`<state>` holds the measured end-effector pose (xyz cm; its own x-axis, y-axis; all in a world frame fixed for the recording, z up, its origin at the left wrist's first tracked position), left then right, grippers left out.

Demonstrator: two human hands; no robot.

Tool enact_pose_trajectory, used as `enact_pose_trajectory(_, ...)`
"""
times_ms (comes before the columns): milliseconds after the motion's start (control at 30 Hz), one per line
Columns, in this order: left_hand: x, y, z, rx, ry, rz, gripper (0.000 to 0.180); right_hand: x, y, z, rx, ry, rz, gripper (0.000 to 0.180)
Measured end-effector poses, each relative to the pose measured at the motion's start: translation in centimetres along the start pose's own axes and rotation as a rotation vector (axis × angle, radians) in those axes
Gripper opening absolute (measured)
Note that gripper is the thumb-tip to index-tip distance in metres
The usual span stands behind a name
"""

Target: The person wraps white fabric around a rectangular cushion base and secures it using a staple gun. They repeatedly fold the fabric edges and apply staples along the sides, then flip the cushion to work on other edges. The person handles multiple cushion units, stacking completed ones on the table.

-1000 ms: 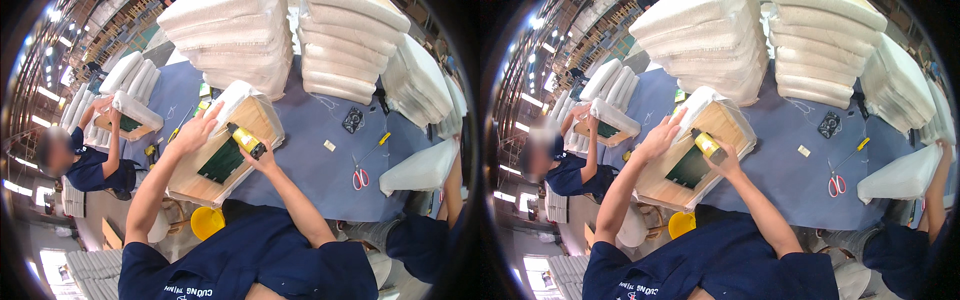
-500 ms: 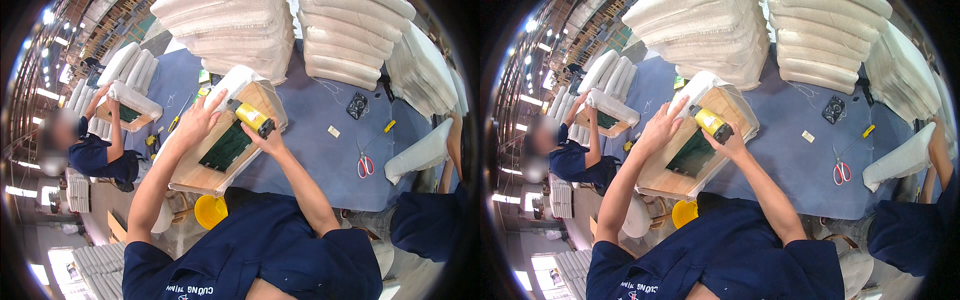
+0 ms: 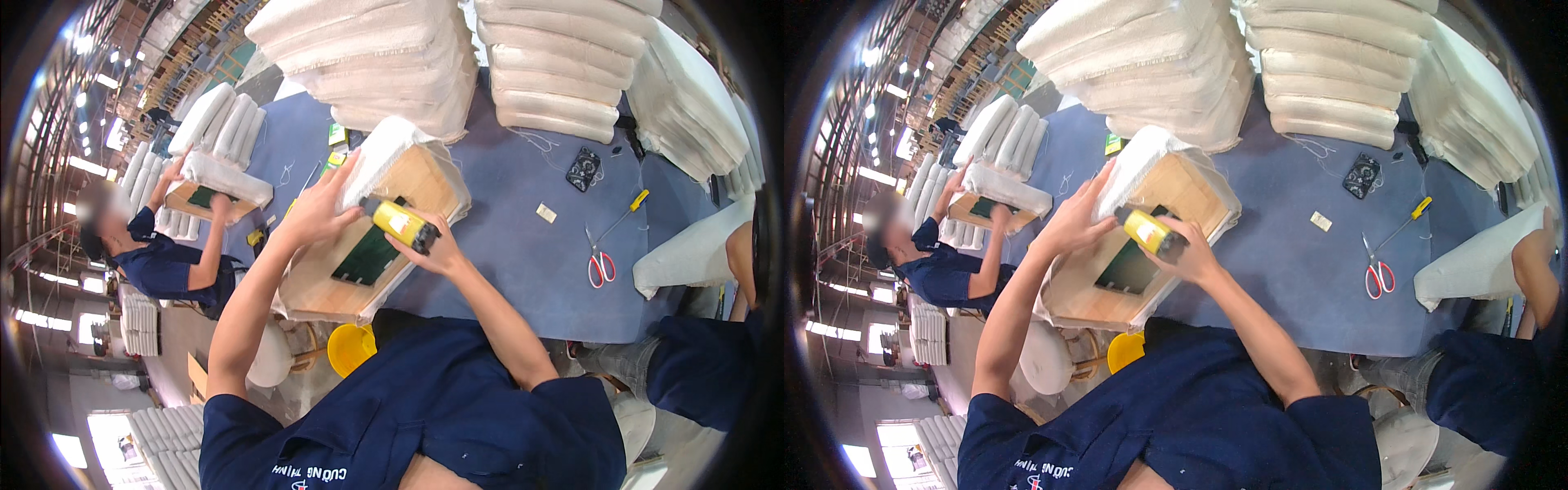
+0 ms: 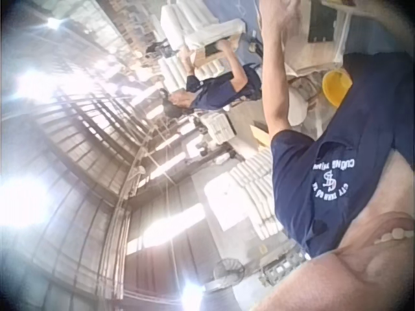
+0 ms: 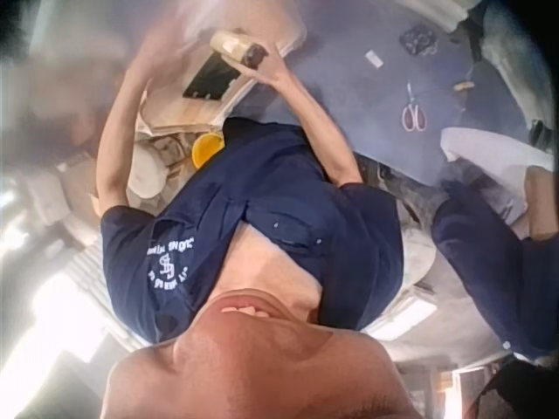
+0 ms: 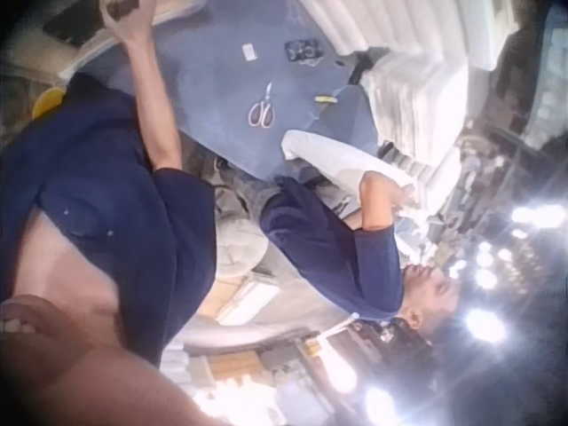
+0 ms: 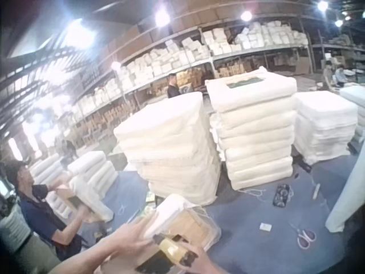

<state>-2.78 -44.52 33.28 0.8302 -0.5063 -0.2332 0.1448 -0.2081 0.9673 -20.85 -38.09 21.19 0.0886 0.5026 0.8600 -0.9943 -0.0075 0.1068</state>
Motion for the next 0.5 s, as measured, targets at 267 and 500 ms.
enact_pose_trajectory(267,-5.9,2.6,3.4,-0.107,-0.066,-0.044,0.09,-0.1,6.2,-3.6,0.009,-0.146,-0.019,0.043)
enact_pose_trajectory(500,-1.1,-3.0,7.2,0.345,-0.153,-1.02,0.076,-6.8,4.2,-6.0,0.048,-0.153,-0.177,0.063)
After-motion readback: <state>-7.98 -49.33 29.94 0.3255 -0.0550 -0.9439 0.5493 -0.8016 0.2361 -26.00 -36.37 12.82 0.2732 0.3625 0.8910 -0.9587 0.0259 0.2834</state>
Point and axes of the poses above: each hand's wrist, its own z-axis towards the middle knuckle, its own y-axis out of the back of the hand, x = y × z, the point moved 7 cm from there along z, towards the middle knuckle, and after that the axes turned 2 degrees about x, right-handed, at the moved point
